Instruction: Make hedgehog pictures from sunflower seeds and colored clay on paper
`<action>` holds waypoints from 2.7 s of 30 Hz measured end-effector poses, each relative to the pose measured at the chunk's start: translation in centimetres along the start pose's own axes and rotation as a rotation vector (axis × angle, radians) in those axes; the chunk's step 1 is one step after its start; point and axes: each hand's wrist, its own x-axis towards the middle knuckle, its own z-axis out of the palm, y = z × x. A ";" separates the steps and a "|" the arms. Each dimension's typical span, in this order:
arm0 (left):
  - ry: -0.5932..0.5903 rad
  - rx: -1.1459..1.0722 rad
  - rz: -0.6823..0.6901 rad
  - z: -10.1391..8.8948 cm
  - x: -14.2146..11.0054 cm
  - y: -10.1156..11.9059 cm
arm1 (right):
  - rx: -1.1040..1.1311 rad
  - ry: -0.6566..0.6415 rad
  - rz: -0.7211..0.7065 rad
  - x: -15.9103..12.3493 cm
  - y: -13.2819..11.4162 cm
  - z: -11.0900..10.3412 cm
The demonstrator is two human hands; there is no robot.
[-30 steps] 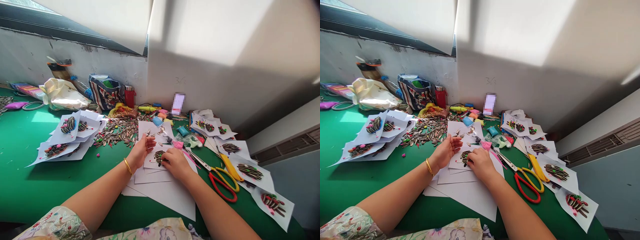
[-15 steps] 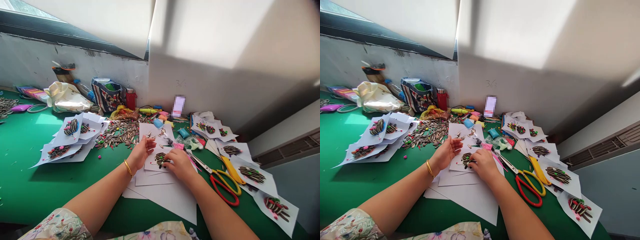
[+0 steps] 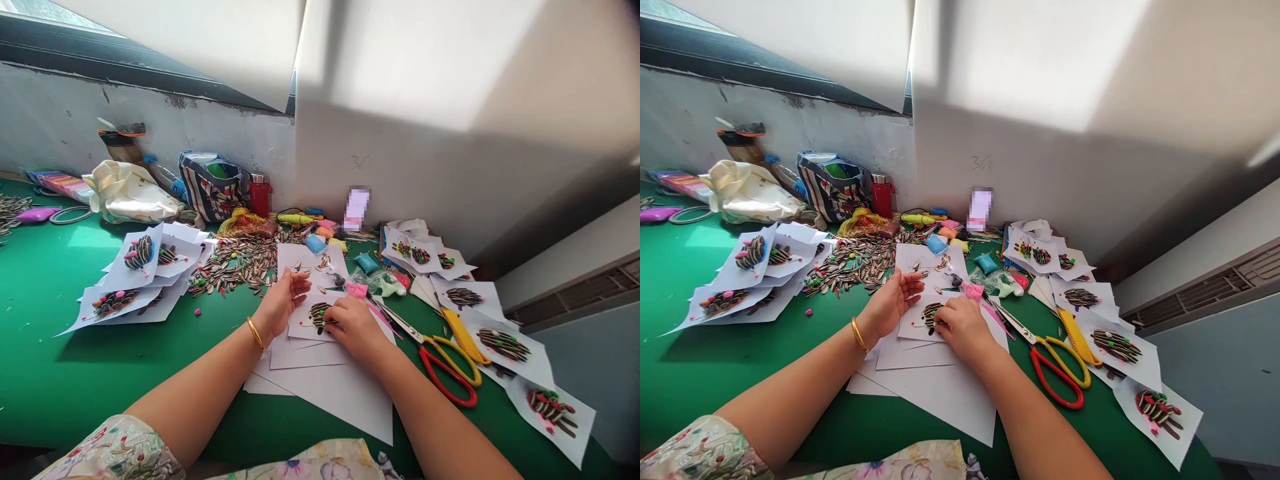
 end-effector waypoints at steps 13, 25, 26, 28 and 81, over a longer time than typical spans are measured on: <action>-0.002 0.025 -0.004 -0.1 0.1 0.0 | 0.045 0.066 -0.005 0.0 0.5 -0.6; 0.007 0.061 -0.016 0.1 0.1 0.0 | -0.431 0.327 0.575 -1.4 9.2 -3.6; 0.005 0.061 -0.009 0.1 0.0 0.0 | -0.449 0.308 0.594 -1.5 9.6 -3.5; -0.001 0.062 0.002 0.2 0.0 0.0 | -0.457 0.269 0.620 -1.6 10.1 -3.3; -0.296 0.897 0.790 0.4 -1.5 -0.4 | 0.516 0.278 0.226 -0.1 -0.3 -1.5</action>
